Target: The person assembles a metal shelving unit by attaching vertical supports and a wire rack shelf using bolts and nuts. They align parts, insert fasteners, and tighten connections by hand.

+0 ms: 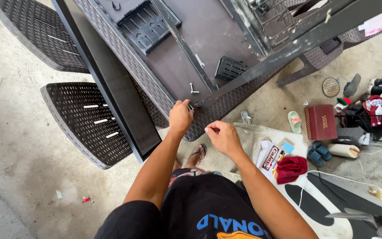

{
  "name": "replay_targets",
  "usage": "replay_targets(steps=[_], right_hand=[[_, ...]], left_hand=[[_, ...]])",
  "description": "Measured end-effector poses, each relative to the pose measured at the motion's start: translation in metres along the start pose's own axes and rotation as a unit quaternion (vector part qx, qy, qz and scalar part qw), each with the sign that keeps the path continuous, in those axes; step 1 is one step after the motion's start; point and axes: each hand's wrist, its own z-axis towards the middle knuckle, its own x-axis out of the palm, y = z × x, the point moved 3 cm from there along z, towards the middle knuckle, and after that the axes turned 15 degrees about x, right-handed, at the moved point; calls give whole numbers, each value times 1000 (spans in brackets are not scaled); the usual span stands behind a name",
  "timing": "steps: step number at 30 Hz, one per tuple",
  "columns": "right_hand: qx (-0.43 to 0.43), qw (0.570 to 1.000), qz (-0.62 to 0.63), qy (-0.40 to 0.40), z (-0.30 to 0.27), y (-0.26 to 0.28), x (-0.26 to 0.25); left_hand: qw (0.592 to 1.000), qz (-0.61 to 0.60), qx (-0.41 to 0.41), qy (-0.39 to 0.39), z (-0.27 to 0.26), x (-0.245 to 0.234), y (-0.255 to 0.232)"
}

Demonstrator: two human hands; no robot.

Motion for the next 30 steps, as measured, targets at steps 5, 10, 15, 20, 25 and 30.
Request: replay_targets(steps=[5, 10, 15, 20, 25, 30], right_hand=[[-18, 1000, 14, 5, 4, -2, 0], [4, 1000, 4, 28, 1, -7, 2], [-30, 999, 32, 19, -6, -14, -2], [-57, 989, 134, -1, -8, 7, -14], [-56, 954, 285, 73, -19, 37, -33], [-61, 898, 417, 124, -38, 64, -56]], left_hand=[[999, -38, -35, -18, -4, 11, 17], [995, -58, -66, -41, -6, 14, 20], [983, -104, -111, -98, -21, 7, 11], [939, -270, -119, -175, -34, -26, -39], [861, -462, -30, -213, -60, -75, -117], [914, -294, 117, -255, -62, -144, -174]])
